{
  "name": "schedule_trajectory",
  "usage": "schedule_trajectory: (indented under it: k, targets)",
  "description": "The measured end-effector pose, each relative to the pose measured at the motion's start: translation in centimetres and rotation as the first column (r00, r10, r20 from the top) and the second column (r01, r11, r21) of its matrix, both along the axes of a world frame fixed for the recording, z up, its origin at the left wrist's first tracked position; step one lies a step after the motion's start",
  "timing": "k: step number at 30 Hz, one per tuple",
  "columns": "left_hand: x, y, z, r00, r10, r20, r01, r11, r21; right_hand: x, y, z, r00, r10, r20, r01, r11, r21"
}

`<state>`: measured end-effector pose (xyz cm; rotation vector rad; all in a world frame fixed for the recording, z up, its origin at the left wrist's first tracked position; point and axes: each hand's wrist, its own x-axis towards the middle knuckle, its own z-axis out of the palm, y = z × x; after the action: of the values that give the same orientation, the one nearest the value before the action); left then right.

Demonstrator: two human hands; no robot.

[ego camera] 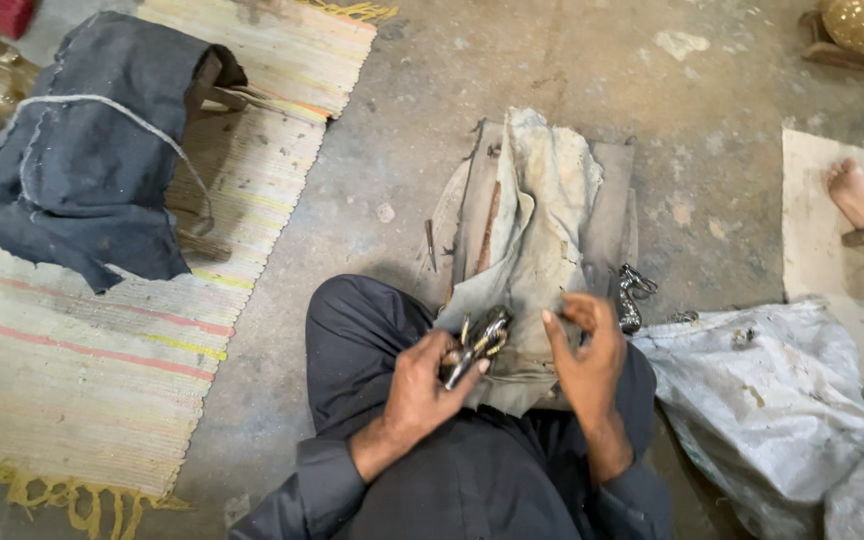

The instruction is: The person sits cross-legged on the floor holding a small metal animal figurine against a cloth-covered sandbag on their lap. They position a punch on the figurine with one hand and repeatedly strike the punch with a wooden mallet held in the other hand, repositioning the punch to work different spots, and occasionally turn the figurine to continue.

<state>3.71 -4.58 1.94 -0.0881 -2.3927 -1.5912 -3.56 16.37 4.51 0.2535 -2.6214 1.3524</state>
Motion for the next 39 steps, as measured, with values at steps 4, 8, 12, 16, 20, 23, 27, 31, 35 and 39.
schedule_trajectory:
  k: [4,8,12,16,20,23,27,31,35,39]
  targets:
    - [0.6,1.6,-0.7,0.994,-0.085,-0.062,0.083,0.996,-0.036,3.1,-0.4,-3.0,0.955,0.062,0.291,-0.007,0.982,-0.188]
    - [0.4,1.5,0.3,0.910,-0.400,-0.108,0.391,0.915,-0.096,4.8,-0.8,-5.4,0.948,0.254,0.193,-0.136,0.869,-0.476]
    - [-0.8,-0.3,1.4,0.815,-0.577,-0.047,0.575,0.816,-0.054,4.9,0.4,-4.6,0.910,0.320,0.265,-0.060,0.734,-0.677]
    - [-2.6,-1.8,1.4,0.875,-0.484,0.011,0.480,0.864,-0.153,4.3,1.6,-1.6,0.918,0.340,0.204,-0.033,0.580,-0.814]
    - [-4.3,-1.3,0.0,0.885,-0.465,0.029,0.441,0.816,-0.373,3.5,2.5,1.5,0.921,0.286,0.264,-0.010,0.696,-0.718]
    - [-4.1,-0.2,-1.4,0.838,-0.532,0.123,0.515,0.697,-0.499,3.5,2.1,2.0,0.925,0.250,0.286,0.034,0.695,-0.719]
    - [-3.1,0.0,-2.5,0.830,-0.549,0.094,0.520,0.704,-0.484,3.5,1.0,0.3,0.941,0.253,0.224,-0.066,0.787,-0.614]
    - [-2.0,-0.7,-2.1,0.810,-0.577,0.106,0.561,0.710,-0.424,2.8,0.0,-2.6,0.897,0.231,0.378,0.026,0.824,-0.566]
    - [-1.1,-1.3,-0.8,0.780,-0.621,0.070,0.608,0.728,-0.315,2.0,-0.3,-4.7,0.898,0.320,0.302,-0.065,0.776,-0.627]
    - [-0.5,-2.2,0.6,0.752,-0.651,0.098,0.653,0.718,-0.238,1.6,-0.2,-5.1,0.885,0.302,0.354,-0.035,0.802,-0.596]
